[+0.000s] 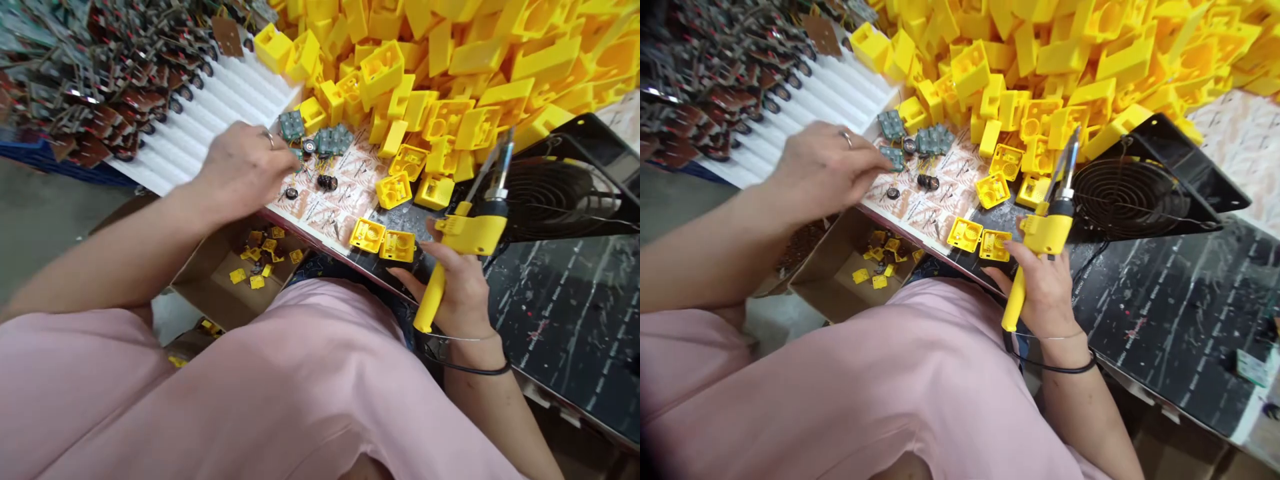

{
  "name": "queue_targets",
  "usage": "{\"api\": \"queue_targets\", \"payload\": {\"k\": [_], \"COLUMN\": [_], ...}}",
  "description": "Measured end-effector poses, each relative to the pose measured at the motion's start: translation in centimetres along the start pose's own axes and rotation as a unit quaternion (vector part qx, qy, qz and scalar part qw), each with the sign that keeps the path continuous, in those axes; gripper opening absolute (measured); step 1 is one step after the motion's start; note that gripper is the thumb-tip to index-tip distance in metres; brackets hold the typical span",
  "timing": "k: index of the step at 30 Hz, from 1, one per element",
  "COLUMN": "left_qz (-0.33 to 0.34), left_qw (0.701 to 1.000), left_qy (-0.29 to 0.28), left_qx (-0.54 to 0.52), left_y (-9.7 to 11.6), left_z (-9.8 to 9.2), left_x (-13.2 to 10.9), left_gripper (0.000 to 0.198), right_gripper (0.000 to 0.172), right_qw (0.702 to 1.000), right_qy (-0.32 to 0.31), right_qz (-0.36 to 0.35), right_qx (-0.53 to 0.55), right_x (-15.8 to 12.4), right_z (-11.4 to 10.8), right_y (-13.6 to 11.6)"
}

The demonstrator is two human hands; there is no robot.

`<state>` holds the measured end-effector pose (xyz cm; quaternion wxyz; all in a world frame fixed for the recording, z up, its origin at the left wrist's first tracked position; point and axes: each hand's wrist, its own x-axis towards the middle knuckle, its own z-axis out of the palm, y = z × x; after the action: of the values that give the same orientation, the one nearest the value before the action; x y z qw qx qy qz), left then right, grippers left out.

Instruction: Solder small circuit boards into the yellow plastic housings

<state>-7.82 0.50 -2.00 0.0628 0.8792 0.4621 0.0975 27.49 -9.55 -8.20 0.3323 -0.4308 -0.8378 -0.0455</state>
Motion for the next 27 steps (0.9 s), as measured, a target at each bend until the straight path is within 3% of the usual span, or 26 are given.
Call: {"api": "queue_targets", "payload": {"k": [4, 9, 12, 15, 18, 22, 27], "left_qz": [-0.047, 0.035, 0.032, -0.046, -0.121, -0.162, -0.187], "left_qw": [0.989, 0.969, 0.971, 0.99, 0.988, 0.928, 0.856], "left_qy": [-0.069, -0.106, -0.112, -0.093, -0.038, -0.02, -0.092], "left_qx": [0.125, 0.222, 0.21, 0.1, -0.091, -0.336, -0.473], "left_y": [-1.8, -0.7, -0.8, -1.4, -1.7, -0.3, 2.4], "left_z": [-0.5, 1.6, 1.4, -0.1, -1.4, -0.9, 1.6], "left_x": [1.8, 3.9, 4.4, 5.4, 6.7, 7.7, 7.3], "left_gripper": [0.051, 0.042, 0.036, 0.022, 0.019, 0.016, 0.009], "right_gripper": [0.049, 0.043, 0.046, 0.043, 0.039, 0.034, 0.044], "right_qw": [0.999, 0.997, 0.999, 1.0, 0.999, 0.999, 0.997], "right_qy": [-0.038, -0.017, -0.002, -0.01, -0.019, -0.028, 0.055], "right_qz": [-0.013, -0.001, 0.001, -0.016, -0.038, -0.04, 0.023], "right_qx": [0.019, -0.069, -0.041, -0.002, 0.012, -0.007, 0.043], "right_x": [0.4, 0.1, 0.2, 1.1, 2.3, 3.1, 4.1], "right_z": [1.1, 1.1, 1.0, 1.8, 3.2, 4.0, 3.6], "right_y": [-0.3, -0.2, -0.4, -1.1, -1.8, -2.2, -3.0]}}
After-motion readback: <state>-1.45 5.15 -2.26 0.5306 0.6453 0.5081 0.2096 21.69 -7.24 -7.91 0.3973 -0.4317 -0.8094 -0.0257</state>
